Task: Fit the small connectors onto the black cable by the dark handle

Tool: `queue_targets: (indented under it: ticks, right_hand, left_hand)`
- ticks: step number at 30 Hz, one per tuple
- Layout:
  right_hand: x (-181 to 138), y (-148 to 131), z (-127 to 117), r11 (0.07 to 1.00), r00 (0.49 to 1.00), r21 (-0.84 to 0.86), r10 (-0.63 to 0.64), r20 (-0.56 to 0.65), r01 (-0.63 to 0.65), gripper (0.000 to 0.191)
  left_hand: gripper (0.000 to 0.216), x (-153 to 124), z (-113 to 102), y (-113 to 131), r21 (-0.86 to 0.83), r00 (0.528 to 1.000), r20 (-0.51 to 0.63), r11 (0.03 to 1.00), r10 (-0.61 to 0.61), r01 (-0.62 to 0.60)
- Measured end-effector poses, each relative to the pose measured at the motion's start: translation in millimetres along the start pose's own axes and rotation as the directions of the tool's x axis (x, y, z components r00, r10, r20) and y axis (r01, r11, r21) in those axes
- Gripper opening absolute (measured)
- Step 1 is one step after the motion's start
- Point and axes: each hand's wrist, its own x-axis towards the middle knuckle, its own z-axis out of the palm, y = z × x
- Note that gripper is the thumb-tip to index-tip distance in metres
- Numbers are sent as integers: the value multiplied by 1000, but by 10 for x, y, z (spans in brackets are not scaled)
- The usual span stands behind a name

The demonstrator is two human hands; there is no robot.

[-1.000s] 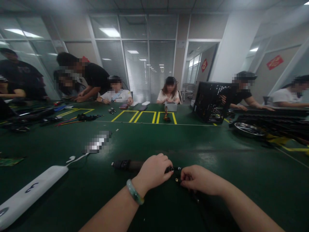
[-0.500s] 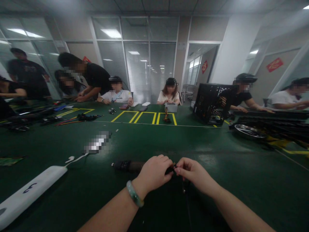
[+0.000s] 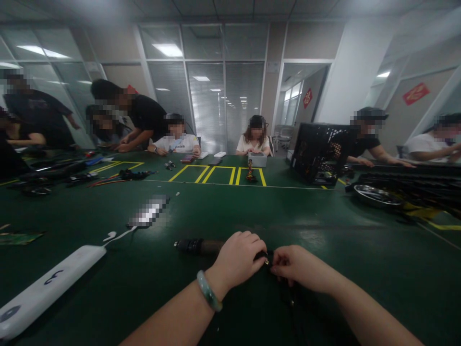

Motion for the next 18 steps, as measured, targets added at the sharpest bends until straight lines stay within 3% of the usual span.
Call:
queue_targets:
  ticks: [3,7,12,18]
  right_hand:
    - [59,-10,56,993,995,107,-31,-91,40,12]
    - [157,29,109,996,958,85,-6,-287,31,11]
    - [170,71,77,998,960,67,32,-279,-14,11]
    - [85,28,44,989,957,-125,34,-287,-73,8]
  left_hand:
    - [7,-4,25,-9,-9,999,-28,1000,-17,16]
    - [6,-3,77,-19,-3,996,-59,998,-64,64]
    - [6,5,104,-14,7,996,-58,998,-69,69]
    - [9,21,173,50,11,989,-114,996,-90,92]
